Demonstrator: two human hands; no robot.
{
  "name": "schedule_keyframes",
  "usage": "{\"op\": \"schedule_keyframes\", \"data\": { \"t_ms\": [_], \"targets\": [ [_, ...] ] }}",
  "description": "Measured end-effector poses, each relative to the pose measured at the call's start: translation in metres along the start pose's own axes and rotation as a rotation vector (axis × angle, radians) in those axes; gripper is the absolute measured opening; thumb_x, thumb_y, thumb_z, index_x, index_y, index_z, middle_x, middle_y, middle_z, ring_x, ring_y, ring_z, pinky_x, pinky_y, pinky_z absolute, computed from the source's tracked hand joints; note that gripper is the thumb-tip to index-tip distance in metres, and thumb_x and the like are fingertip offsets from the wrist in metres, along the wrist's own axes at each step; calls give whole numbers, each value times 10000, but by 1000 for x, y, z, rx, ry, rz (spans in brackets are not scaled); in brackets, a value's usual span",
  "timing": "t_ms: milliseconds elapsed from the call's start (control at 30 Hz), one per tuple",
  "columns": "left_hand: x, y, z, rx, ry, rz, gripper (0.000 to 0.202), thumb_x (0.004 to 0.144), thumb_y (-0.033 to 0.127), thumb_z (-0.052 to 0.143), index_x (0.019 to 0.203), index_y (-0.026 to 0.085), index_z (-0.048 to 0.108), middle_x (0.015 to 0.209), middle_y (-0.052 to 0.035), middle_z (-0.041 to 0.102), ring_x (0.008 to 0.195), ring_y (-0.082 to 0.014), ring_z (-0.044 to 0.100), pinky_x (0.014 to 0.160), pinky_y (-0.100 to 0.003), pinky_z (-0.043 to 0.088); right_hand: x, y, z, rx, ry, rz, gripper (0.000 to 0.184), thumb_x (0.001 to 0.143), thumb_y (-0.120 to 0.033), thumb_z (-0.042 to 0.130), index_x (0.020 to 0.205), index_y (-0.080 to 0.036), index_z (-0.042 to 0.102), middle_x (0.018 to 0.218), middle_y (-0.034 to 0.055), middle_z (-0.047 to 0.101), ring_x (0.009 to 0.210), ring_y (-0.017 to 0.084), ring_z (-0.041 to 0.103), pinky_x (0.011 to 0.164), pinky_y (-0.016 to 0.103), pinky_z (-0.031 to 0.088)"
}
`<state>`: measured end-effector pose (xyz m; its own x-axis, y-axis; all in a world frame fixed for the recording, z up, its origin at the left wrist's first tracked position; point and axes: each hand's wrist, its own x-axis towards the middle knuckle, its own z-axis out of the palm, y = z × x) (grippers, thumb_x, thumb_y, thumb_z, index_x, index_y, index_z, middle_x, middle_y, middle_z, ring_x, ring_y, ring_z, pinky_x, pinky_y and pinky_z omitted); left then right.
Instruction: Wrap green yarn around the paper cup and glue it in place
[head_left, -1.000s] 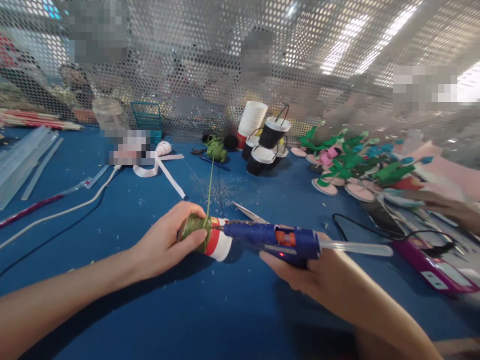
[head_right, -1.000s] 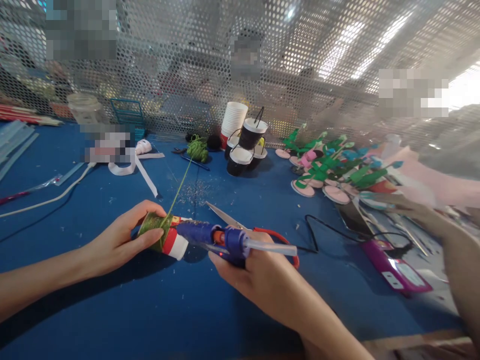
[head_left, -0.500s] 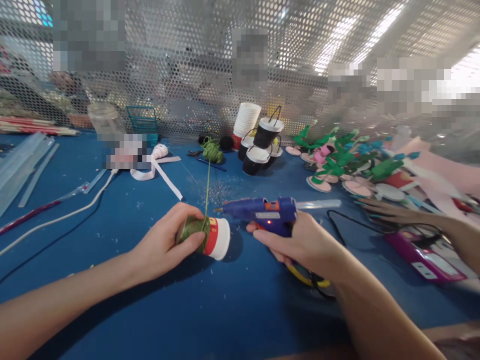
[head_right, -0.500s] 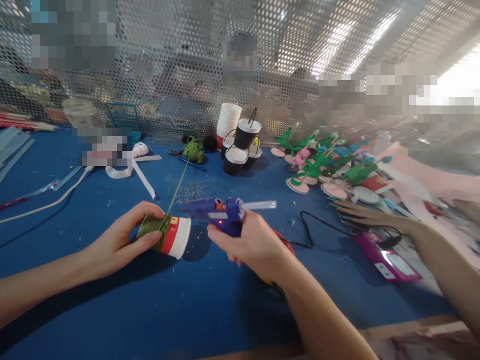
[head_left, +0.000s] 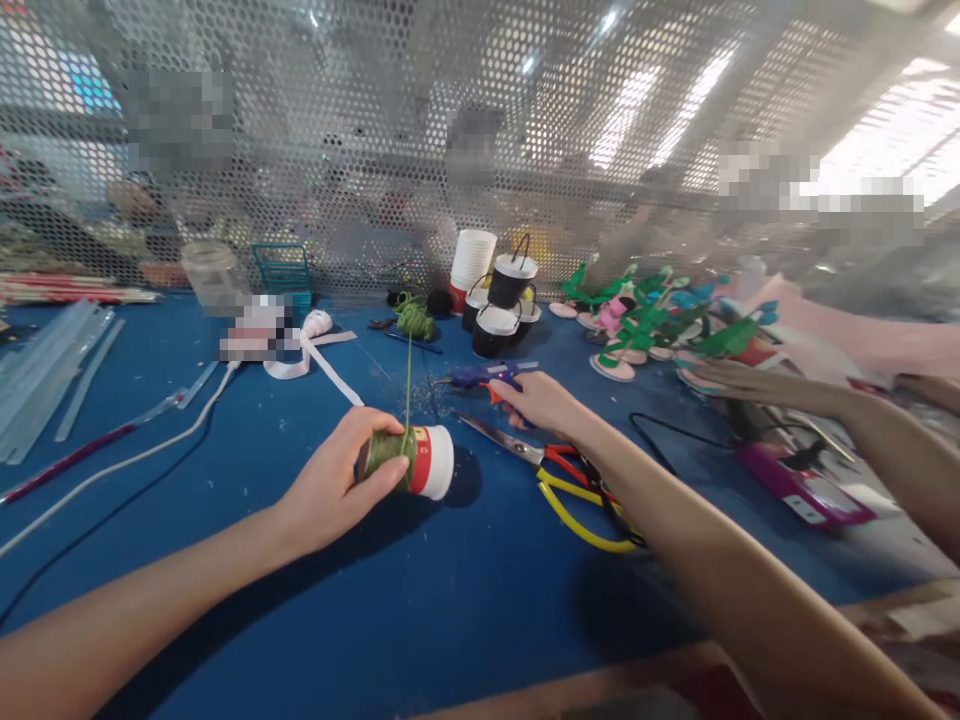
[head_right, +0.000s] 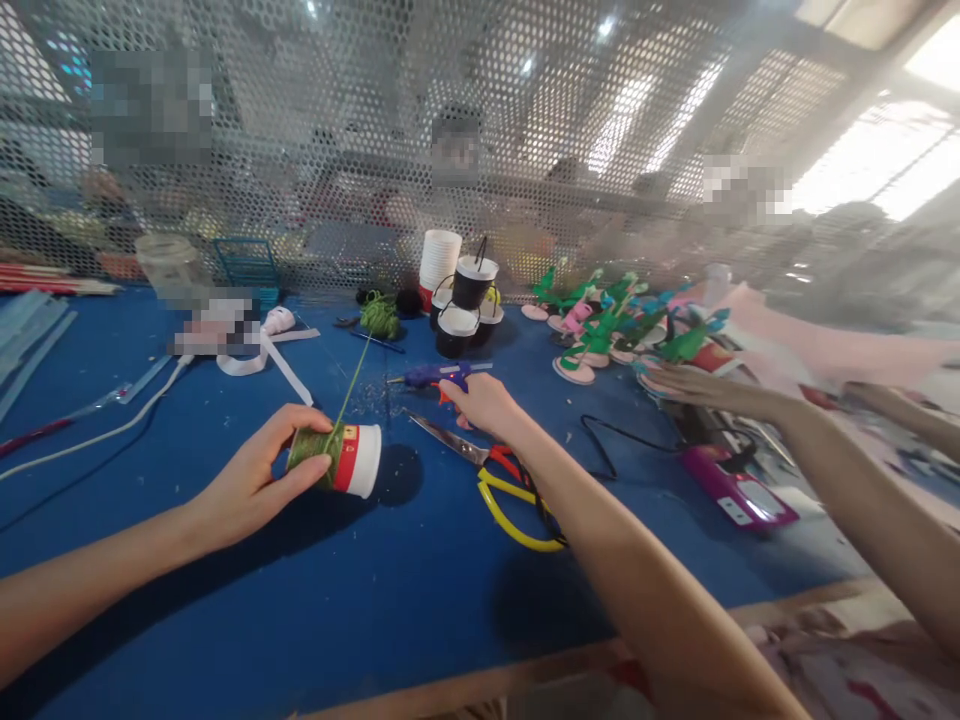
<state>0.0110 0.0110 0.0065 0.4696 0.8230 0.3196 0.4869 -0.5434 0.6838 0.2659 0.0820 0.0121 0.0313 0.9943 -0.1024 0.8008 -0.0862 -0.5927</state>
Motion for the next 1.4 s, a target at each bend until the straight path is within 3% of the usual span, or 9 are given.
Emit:
{"op": "schedule_keyframes", "data": {
  "t_ms": [133,200,233,333,467,600,733,933,1400],
  "targets": [
    [-1,-1,1,13,1,55,185,825,249,443,1003,201,423,993,-38,463,904,-156,460,790,-292,401,-6,-8,2,-136,174,-44,268,750,-332,567,549,-156,568,707,137,610,814,265,572,650,339,407],
    [-1,-1,2,19,0,81,184,829,241,444,1007,202,419,997,-41,459,916,-156,457,808,-299,396,-17,-20,4,-128,184,-131,283,761,-377,551,582,-162,597,775,124,613,870,258,546,678,333,393],
    [0,0,3,19,-2,92,182,831,238,444,1008,202,418,999,-42,457,922,-157,456,813,-301,395,-23,-27,6,-95,147,-188,316,764,-419,535,575,-174,597,742,92,614,829,230,552,664,312,394],
    [-1,0,4,8,-19,108,180,834,242,441,1008,201,419,1008,-49,451,939,-162,457,818,-306,399,-37,-49,20,238,-207,-392,377,793,-463,457,584,-180,591,631,25,589,677,168,544,587,279,392],
    [-1,1,5,5,-48,106,185,832,256,444,1007,202,419,1019,-52,450,950,-168,460,825,-316,400,-44,-66,38,652,-378,-294,208,728,-365,553,663,-169,577,620,-14,563,588,114,508,575,259,394],
    [0,1,4,-50,-80,41,205,831,299,447,1007,196,428,972,-47,484,885,-169,491,770,-317,419,-45,-67,39,825,-289,-227,172,655,-310,624,647,-162,538,621,-29,541,575,88,481,578,245,386],
    [3,-3,5,-189,-124,-74,359,754,407,557,1002,189,416,931,-42,509,779,-160,527,673,-291,452,-47,-62,37,902,-205,-235,179,714,-324,576,684,-158,513,668,-8,571,587,81,484,587,245,388],
    [5,-5,4,-83,-181,-81,513,630,439,685,999,200,421,954,-35,512,799,-181,541,690,-321,462,-48,-59,43,865,-181,-233,146,762,-287,535,705,-157,499,657,-7,571,573,78,483,554,237,377],
    [2,-1,1,302,-118,203,418,690,398,652,1004,209,451,1028,-53,542,994,-234,486,852,-390,361,-46,-56,44,677,-103,-361,128,759,-272,529,682,-177,495,658,-12,562,649,112,531,660,272,421]
  ]
}}
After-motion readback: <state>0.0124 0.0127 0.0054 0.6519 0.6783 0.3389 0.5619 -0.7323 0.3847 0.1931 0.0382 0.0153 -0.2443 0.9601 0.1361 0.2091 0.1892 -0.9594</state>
